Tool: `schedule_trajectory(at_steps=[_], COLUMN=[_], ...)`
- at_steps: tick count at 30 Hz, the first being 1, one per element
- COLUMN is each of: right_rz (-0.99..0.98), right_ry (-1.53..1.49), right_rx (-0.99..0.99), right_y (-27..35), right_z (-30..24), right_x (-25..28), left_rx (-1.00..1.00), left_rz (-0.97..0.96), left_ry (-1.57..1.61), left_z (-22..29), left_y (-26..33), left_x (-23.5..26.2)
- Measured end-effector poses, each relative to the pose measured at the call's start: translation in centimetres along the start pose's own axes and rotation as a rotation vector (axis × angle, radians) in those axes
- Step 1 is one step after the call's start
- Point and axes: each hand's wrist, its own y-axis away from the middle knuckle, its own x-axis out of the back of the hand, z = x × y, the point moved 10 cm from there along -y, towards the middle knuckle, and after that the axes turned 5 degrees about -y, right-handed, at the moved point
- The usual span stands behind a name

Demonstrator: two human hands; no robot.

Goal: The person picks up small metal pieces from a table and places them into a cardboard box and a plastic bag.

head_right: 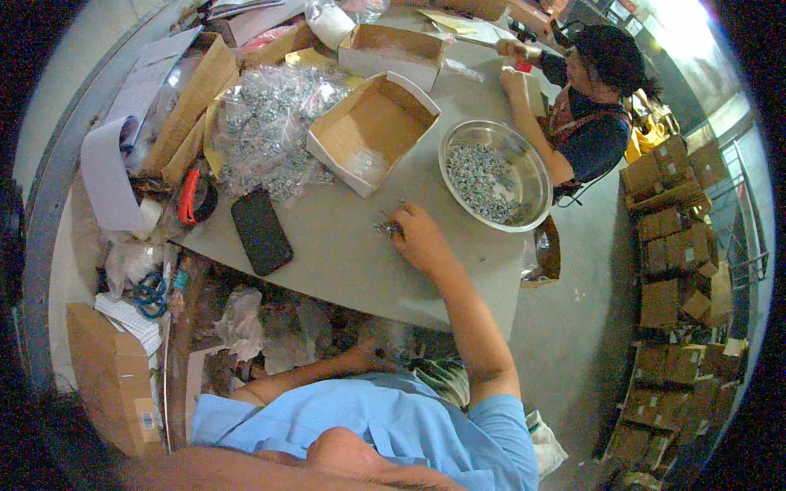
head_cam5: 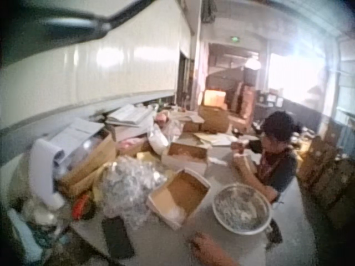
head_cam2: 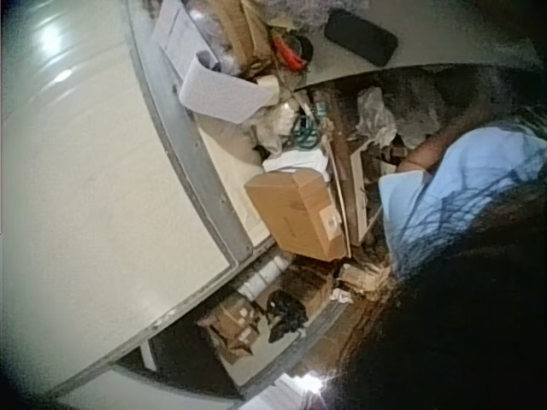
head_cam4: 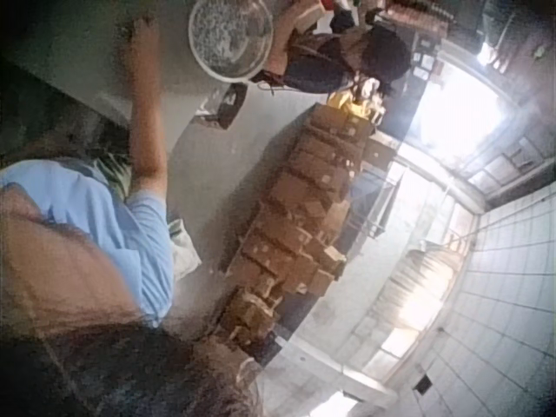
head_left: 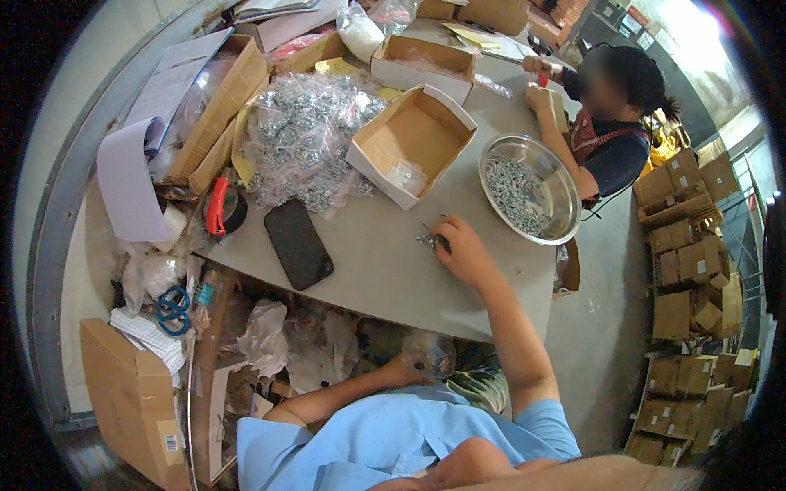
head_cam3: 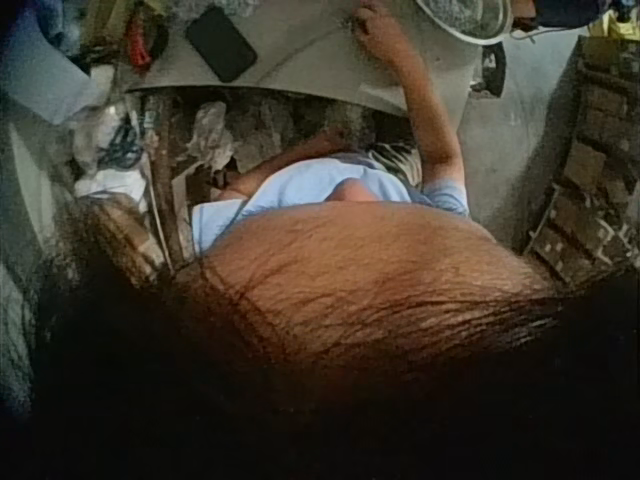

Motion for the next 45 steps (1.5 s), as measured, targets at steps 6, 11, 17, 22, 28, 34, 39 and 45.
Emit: schedule_trajectory(at_steps=[6,11,17,22,28,34,39,45], right_rz=[-0.170,-0.385,-0.262,-0.089,-0.094,-0.188,-0.205,-0.051], right_ry=[0.108,-0.081,-0.325,-0.434,-0.363,-0.328,-0.267,-0.340], right_rx=[-0.194,-0.085,-0.195,-0.232,-0.148,0.211,0.342,0.095], right_y=[4.2,10.8,12.1,12.7,12.6,11.4,9.8,9.4], right_z=[-0.4,-5.6,-6.1,-5.0,-5.6,-13.8,-16.3,-13.6], right_x=[-0.2,-2.5,-0.8,0.1,-0.6,-2.6,-3.1,1.0], left_rx=[0.003,-0.174,-0.294,-0.157,-0.034,0.107,0.061,-0.334], left_rz=[-0.164,-0.017,0.043,0.037,-0.137,-0.377,-0.267,0.249], left_ry=[-0.025,-0.015,0.033,-0.053,-0.225,0.072,0.267,0.443], left_z=[-0.7,-1.2,3.3,1.3,-0.6,6.3,11.8,13.8], left_y=[-0.2,-1.3,-2.3,-2.9,-0.8,5.3,5.7,4.5], left_x=[-1.2,-0.6,2.1,1.8,1.9,8.3,10.3,14.1])
